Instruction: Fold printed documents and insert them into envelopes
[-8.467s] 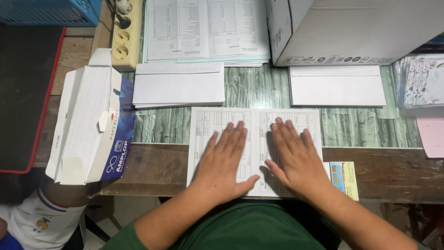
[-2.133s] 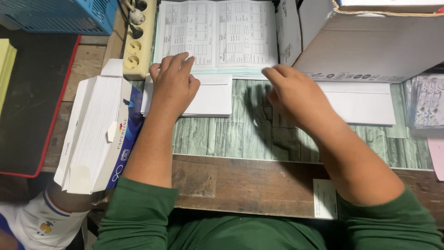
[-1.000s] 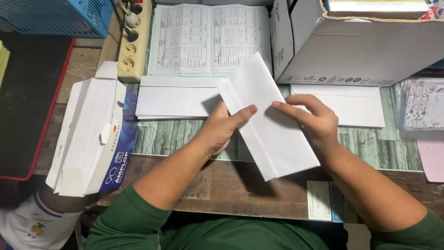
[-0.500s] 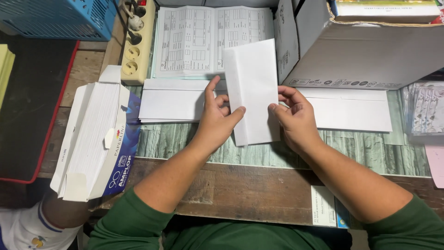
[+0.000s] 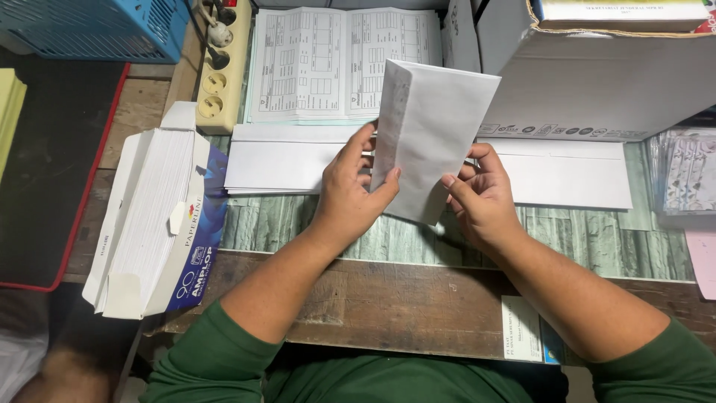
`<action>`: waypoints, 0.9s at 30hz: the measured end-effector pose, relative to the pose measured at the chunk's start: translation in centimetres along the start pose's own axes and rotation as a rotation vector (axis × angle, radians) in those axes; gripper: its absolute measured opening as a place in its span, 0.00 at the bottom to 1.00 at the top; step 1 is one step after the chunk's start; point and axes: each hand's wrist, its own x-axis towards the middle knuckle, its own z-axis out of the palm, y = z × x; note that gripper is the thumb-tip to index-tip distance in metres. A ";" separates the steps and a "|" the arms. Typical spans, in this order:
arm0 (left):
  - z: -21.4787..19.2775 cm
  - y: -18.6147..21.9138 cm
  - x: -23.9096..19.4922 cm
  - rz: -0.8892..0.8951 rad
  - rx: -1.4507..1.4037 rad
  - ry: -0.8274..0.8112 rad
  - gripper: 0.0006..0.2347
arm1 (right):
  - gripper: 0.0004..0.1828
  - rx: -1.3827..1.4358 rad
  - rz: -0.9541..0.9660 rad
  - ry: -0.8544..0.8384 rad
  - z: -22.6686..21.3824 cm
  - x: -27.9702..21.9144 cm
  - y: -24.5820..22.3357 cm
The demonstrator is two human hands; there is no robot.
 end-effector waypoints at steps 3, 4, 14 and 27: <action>-0.6 0.9 0.1 0.042 -0.051 0.027 0.34 | 0.17 0.006 0.005 0.002 0.8 0.4 -1.2; -0.8 0.5 0.3 0.042 -0.051 0.025 0.34 | 0.17 0.006 0.005 0.003 0.6 0.5 -1.2; -1.3 1.6 0.8 0.319 0.329 0.098 0.12 | 0.18 -0.003 0.056 0.009 0.3 0.5 -1.2; -1.1 2.4 0.2 -0.089 -0.006 -0.080 0.09 | 0.18 -0.008 0.085 -0.027 0.3 0.2 -1.0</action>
